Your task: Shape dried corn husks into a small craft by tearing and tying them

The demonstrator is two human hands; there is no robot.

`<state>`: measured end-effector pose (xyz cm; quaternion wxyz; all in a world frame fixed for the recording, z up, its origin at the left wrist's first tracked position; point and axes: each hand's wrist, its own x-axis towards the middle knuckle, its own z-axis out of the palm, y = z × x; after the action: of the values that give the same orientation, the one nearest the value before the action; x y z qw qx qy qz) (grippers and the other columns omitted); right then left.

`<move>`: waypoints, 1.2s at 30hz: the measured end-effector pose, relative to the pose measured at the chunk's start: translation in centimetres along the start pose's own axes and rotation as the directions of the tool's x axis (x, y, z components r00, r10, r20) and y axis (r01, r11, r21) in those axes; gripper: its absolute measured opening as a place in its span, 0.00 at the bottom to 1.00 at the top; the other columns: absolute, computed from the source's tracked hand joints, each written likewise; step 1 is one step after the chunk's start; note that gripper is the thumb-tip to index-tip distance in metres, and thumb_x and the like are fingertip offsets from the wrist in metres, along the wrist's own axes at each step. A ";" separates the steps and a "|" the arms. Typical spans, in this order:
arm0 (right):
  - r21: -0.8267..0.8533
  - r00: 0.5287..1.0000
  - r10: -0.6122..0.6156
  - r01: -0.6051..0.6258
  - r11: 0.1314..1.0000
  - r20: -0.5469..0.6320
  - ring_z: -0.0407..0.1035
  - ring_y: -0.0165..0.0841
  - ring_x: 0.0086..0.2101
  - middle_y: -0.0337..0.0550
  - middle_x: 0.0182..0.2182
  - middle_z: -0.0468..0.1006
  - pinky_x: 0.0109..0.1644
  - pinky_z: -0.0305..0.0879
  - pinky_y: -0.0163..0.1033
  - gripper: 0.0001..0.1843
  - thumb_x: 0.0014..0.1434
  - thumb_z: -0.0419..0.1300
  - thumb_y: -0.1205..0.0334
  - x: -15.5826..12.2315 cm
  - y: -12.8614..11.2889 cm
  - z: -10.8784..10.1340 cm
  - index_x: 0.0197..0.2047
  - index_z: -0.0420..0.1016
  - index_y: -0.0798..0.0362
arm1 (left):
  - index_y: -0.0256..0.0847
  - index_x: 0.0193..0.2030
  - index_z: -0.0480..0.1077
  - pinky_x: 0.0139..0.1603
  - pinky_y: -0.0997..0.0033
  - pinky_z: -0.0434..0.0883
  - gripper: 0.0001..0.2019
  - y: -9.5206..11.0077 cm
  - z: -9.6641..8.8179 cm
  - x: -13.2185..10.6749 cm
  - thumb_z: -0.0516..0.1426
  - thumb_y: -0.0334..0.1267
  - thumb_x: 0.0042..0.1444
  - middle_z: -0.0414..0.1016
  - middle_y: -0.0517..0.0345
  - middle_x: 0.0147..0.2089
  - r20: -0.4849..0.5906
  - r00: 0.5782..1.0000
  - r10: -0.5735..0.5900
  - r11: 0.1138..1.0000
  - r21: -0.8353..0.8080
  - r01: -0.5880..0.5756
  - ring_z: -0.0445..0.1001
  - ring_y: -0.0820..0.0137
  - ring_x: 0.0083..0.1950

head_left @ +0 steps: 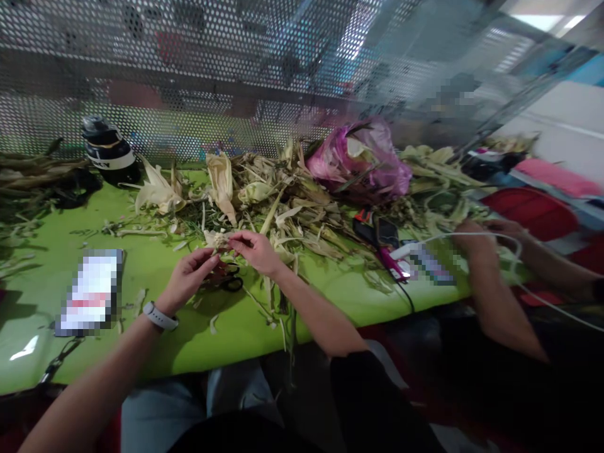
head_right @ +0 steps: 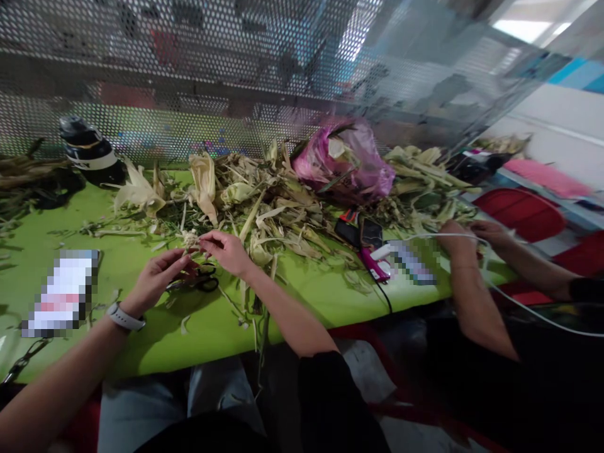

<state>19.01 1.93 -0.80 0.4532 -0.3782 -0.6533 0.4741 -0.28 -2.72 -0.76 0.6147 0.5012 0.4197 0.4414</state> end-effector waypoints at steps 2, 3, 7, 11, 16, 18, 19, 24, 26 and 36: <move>-0.031 0.999 -0.012 0.011 0.999 -0.049 0.69 0.27 0.28 0.38 0.30 0.76 0.35 0.69 0.34 0.16 0.57 0.61 0.48 0.2 0.1 -0.3 0.38 0.74 0.53 | 0.37 0.47 0.73 0.38 0.67 0.78 0.22 0.2 0.0 -0.1 0.64 0.52 0.51 0.80 0.54 0.35 -0.007 0.999 -0.035 0.999 -0.025 0.035 0.78 0.68 0.33; -0.048 0.997 -0.021 0.018 0.999 -0.068 0.69 0.27 0.28 0.38 0.30 0.75 0.35 0.69 0.34 0.16 0.58 0.61 0.48 0.2 0.1 -0.4 0.38 0.74 0.53 | 0.37 0.47 0.73 0.37 0.67 0.77 0.23 0.3 0.0 -0.1 0.64 0.52 0.51 0.80 0.54 0.34 -0.007 0.999 -0.050 0.998 -0.028 0.050 0.78 0.68 0.32; -0.119 0.993 -0.091 0.083 0.989 -0.070 0.69 0.28 0.28 0.38 0.30 0.75 0.35 0.67 0.34 0.14 0.60 0.60 0.50 -0.1 -0.5 -0.5 0.38 0.74 0.53 | 0.36 0.44 0.73 0.29 0.71 0.74 0.24 0.5 0.0 0.1 0.66 0.53 0.48 0.78 0.57 0.30 0.032 0.997 -0.066 0.998 0.009 0.066 0.74 0.73 0.24; -0.201 0.984 -0.176 0.167 0.965 -0.031 0.70 0.28 0.29 0.40 0.32 0.75 0.37 0.67 0.35 0.13 0.62 0.58 0.51 -0.7 -0.9 -0.2 0.38 0.74 0.52 | 0.36 0.43 0.72 0.19 0.76 0.67 0.23 0.6 0.0 0.1 0.64 0.54 0.49 0.74 0.61 0.23 0.035 0.998 -0.060 0.996 0.062 0.058 0.67 0.76 0.18; -0.086 0.957 -0.122 0.103 0.991 -0.264 0.70 0.28 0.28 0.38 0.30 0.74 0.36 0.67 0.35 0.16 0.60 0.59 0.47 0.2 -0.6 -1.8 0.39 0.72 0.51 | 0.38 0.42 0.74 0.16 0.80 0.61 0.19 0.6 -0.2 0.0 0.61 0.52 0.55 0.66 0.65 0.19 0.061 0.995 -0.074 0.995 0.074 0.070 0.63 0.78 0.17; -0.037 0.918 -0.100 0.093 0.995 -0.385 0.68 0.27 0.27 0.36 0.29 0.73 0.34 0.67 0.35 0.17 0.58 0.61 0.44 0.8 -0.4 -3.0 0.39 0.71 0.51 | 0.38 0.40 0.74 0.17 0.80 0.60 0.17 0.5 -0.4 0.1 0.62 0.52 0.55 0.66 0.65 0.19 0.052 0.997 -0.053 0.997 0.063 0.050 0.63 0.79 0.17; -0.020 0.899 -0.095 0.095 0.995 -0.427 0.68 0.27 0.26 0.36 0.28 0.73 0.34 0.66 0.34 0.18 0.56 0.61 0.44 1.0 -0.3 -3.5 0.38 0.70 0.51 | 0.38 0.39 0.74 0.17 0.80 0.60 0.17 0.4 -0.5 0.2 0.62 0.51 0.54 0.66 0.65 0.20 0.043 0.998 -0.045 0.997 0.057 0.043 0.64 0.78 0.17; 0.075 0.838 -0.029 0.083 0.994 -0.545 0.66 0.25 0.25 0.35 0.29 0.73 0.32 0.66 0.33 0.20 0.55 0.61 0.43 1.8 0.1 -4.8 0.38 0.69 0.51 | 0.37 0.41 0.76 0.18 0.78 0.62 0.17 0.3 -1.0 0.5 0.62 0.50 0.55 0.63 0.67 0.17 -0.035 0.999 -0.013 0.999 0.046 0.015 0.59 0.80 0.15; 0.149 0.828 0.018 0.079 0.986 -0.560 0.65 0.24 0.25 0.35 0.28 0.72 0.31 0.65 0.32 0.20 0.53 0.63 0.43 2.0 0.3 -4.9 0.38 0.68 0.51 | 0.37 0.42 0.77 0.18 0.78 0.62 0.16 0.4 -1.1 0.6 0.61 0.49 0.56 0.61 0.68 0.16 -0.110 0.994 0.018 0.998 0.054 -0.012 0.56 0.80 0.15; 0.126 0.950 0.167 -0.206 0.970 0.262 0.68 0.24 0.24 0.35 0.24 0.75 0.31 0.66 0.31 0.17 0.51 0.69 0.51 0.8 -1.1 -5.5 0.34 0.74 0.56 | 0.39 0.51 0.76 0.43 0.71 0.73 0.21 0.8 -2.9 1.7 0.64 0.46 0.52 0.79 0.54 0.39 -0.281 0.948 0.149 0.985 -0.039 -0.167 0.76 0.71 0.40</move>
<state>23.88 3.94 1.18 0.3479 -0.3402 -0.6284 0.6070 -2.77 -0.26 -0.52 0.5277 0.4470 0.4462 0.5680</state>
